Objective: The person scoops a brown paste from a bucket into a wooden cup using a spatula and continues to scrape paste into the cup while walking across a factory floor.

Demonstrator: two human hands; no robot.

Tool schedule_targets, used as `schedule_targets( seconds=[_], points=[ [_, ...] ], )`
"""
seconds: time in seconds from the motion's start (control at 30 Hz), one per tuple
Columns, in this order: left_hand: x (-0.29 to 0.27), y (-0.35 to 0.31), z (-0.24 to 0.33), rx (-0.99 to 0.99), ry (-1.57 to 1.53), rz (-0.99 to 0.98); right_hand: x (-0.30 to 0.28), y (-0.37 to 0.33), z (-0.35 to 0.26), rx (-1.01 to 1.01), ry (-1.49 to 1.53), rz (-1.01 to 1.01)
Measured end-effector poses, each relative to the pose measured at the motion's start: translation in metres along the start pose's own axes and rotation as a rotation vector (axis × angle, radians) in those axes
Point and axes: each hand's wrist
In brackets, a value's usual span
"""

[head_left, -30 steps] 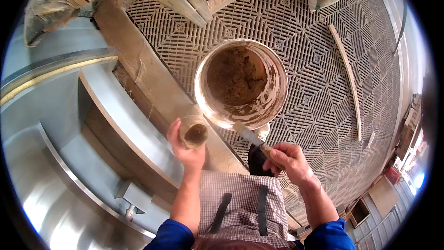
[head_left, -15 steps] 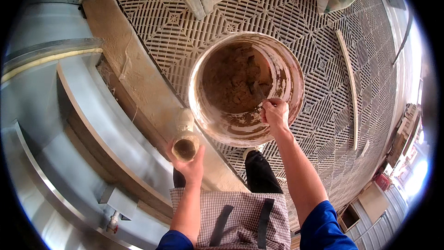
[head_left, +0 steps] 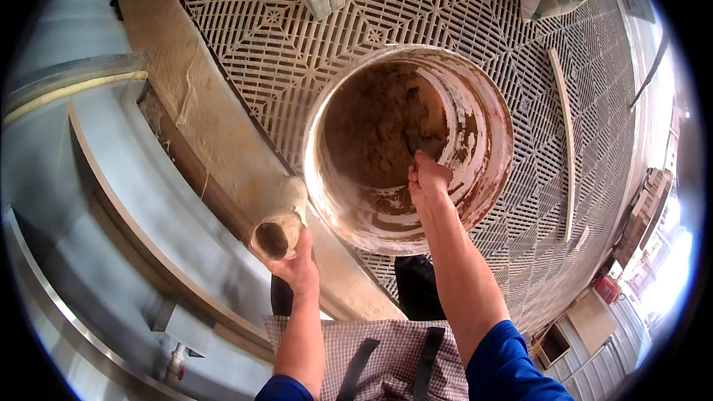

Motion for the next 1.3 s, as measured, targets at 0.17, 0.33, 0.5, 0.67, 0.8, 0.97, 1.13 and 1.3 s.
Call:
schedule_targets(
  seconds=[0.17,0.33,0.5,0.67,0.8,0.97,1.13,1.3],
  points=[
    [-0.002,0.003,-0.001,-0.097,-0.066,0.001,0.013,0.012,0.008,-0.073,-0.025,0.024],
    [0.001,0.008,0.004,-0.174,-0.024,0.008,0.021,0.039,0.029,-0.283,-0.041,0.131],
    [0.004,0.010,0.013,-0.216,-0.077,0.007,0.026,0.075,0.039,-0.492,-0.066,0.100],
    [0.008,0.013,0.011,-0.156,0.012,-0.034,0.023,0.067,0.014,-0.361,0.059,-0.012],
    [-0.004,0.012,0.002,-0.045,0.085,-0.048,0.022,0.060,0.008,-0.358,0.005,-0.071],
    [-0.002,0.012,0.005,-0.046,0.090,-0.071,0.020,0.058,0.006,-0.382,0.077,-0.141],
    [0.001,0.014,0.007,-0.087,0.094,-0.069,0.020,0.052,0.005,-0.409,0.103,-0.174],
    [-0.004,0.014,0.001,0.013,0.164,-0.121,0.017,0.048,0.004,-0.381,0.113,-0.215]
  ],
)
Point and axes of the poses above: each hand's wrist, its own y-axis towards the middle knuckle, its own x-axis out of the palm, z = x × y, and after that the axes turned 9 degrees about -x, right-handed
